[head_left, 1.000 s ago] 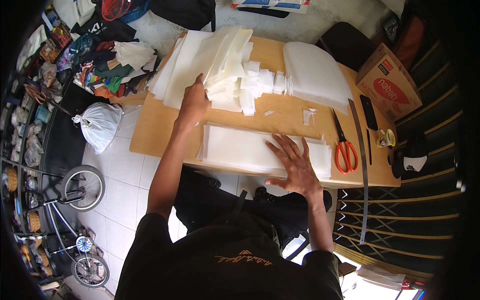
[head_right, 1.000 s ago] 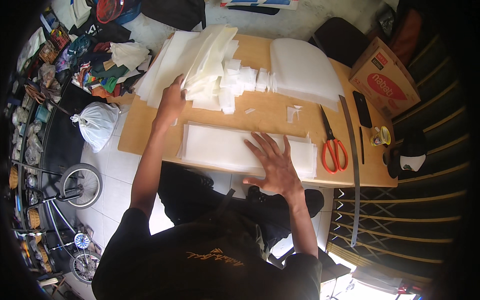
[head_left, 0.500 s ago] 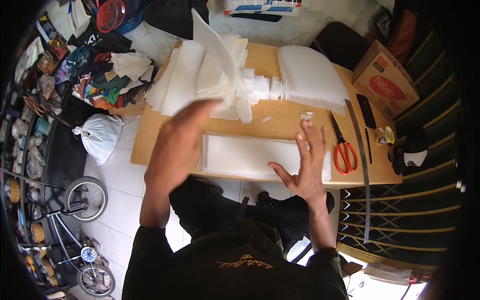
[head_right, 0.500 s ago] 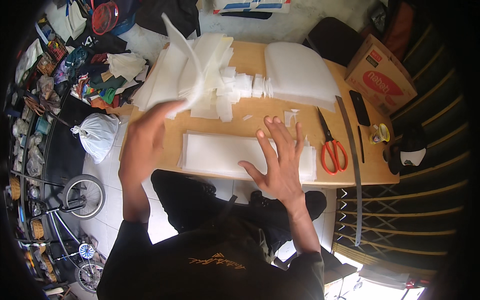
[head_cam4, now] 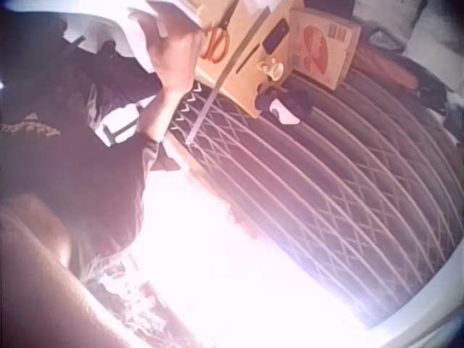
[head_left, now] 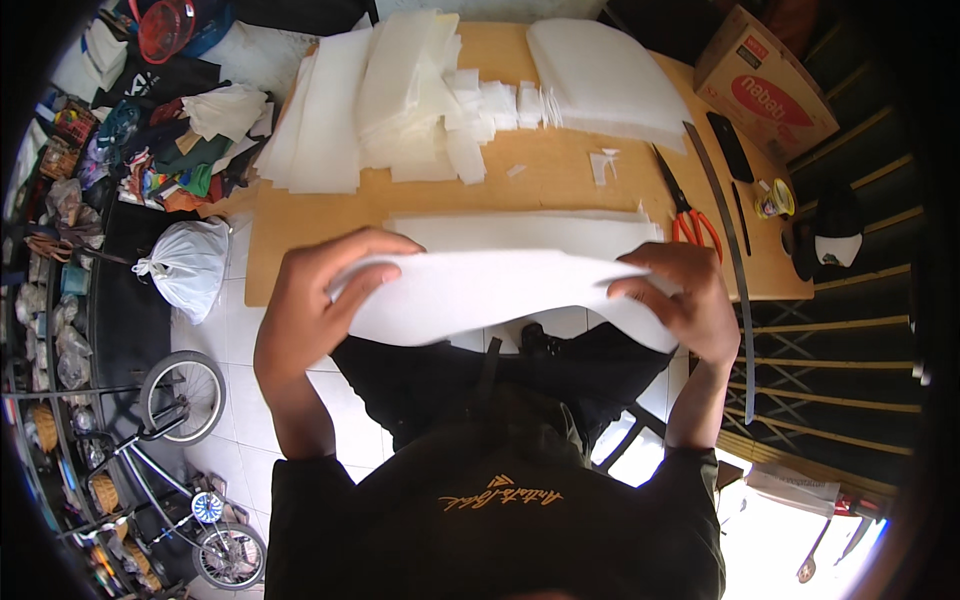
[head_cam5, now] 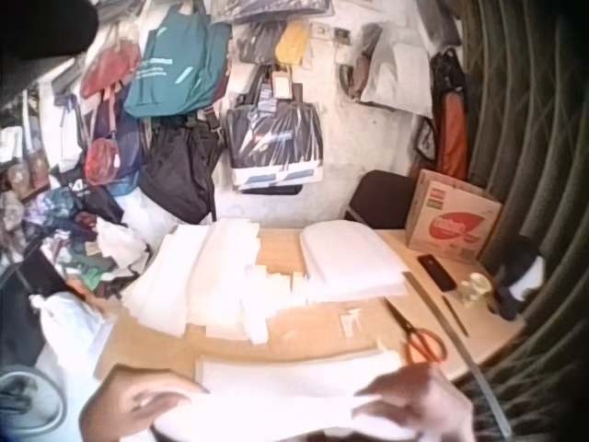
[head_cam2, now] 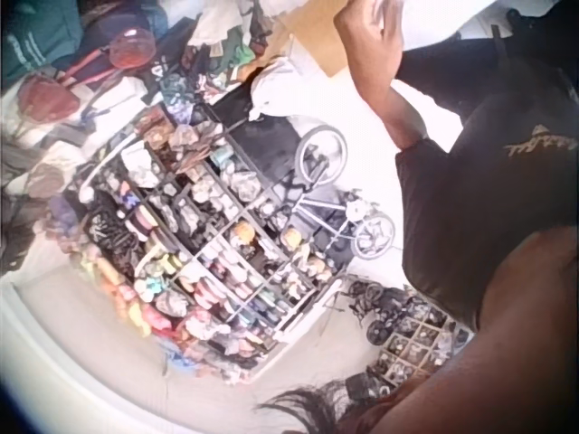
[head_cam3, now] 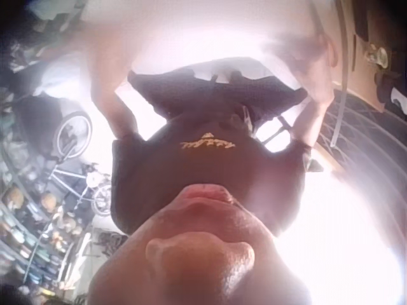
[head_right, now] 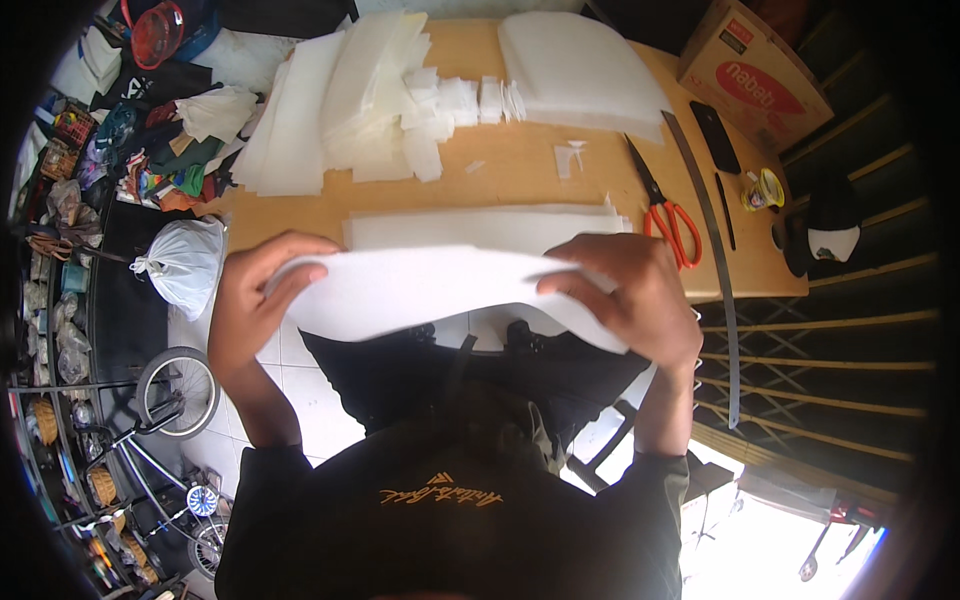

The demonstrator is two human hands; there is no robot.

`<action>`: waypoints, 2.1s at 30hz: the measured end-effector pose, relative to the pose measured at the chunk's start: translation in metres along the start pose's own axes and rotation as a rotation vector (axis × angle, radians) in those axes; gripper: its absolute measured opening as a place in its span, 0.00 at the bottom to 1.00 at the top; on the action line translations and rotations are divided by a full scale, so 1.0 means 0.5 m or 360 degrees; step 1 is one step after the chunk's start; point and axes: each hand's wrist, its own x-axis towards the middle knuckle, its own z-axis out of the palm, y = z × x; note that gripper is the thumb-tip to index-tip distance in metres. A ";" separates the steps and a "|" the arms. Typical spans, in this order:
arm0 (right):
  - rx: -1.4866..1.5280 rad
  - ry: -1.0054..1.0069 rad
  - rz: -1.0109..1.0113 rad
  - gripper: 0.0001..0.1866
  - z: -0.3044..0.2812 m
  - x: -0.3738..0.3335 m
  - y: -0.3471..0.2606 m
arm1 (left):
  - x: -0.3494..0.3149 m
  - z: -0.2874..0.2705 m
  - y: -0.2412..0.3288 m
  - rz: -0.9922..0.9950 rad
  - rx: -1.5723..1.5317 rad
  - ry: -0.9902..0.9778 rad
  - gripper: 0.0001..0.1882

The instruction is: The person organizes rectangular white foam pieces on a wooden table, picking up individual pieces from a stack, aligning them, and placing them into a larger organized pile.

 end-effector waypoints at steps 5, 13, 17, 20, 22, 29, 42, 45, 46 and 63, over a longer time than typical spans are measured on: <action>0.0003 -0.0163 0.0563 0.10 0.006 -0.009 0.096 | 0.057 0.060 -0.157 -0.0362 -0.0315 -0.0027 0.10; -0.0566 -0.0235 0.0469 0.36 0.067 -0.018 0.191 | 0.081 0.145 -0.182 -0.0135 0.0644 0.0123 0.22; -0.0628 -0.0409 0.0329 0.67 0.093 -0.005 0.124 | 0.061 0.154 -0.159 0.0207 0.0954 -0.0109 0.46; -0.0646 -0.0563 0.0251 0.70 0.111 0.002 0.127 | 0.061 0.165 -0.161 0.0147 0.1032 -0.0330 0.61; -0.0588 -0.0683 0.0299 0.70 0.111 0.010 0.145 | 0.065 0.166 -0.164 0.0096 0.1102 -0.0405 0.65; -0.0481 -0.0716 0.0291 0.66 0.107 0.014 0.163 | 0.068 0.138 -0.148 0.0080 0.1231 -0.0426 0.59; -0.0465 -0.0511 0.0235 0.50 0.103 0.001 0.150 | 0.053 0.137 -0.169 0.0035 0.1090 -0.0316 0.56; -0.0511 -0.0451 0.0217 0.49 0.109 -0.003 0.153 | 0.057 0.136 -0.162 0.0017 0.1036 -0.0278 0.55; -0.0535 -0.0449 0.0215 0.49 0.108 -0.003 0.150 | 0.056 0.135 -0.160 0.0025 0.1020 -0.0264 0.56; 0.0385 -0.0451 0.0504 0.19 -0.020 -0.052 0.122 | -0.057 0.001 -0.159 -0.0539 -0.0422 -0.0036 0.19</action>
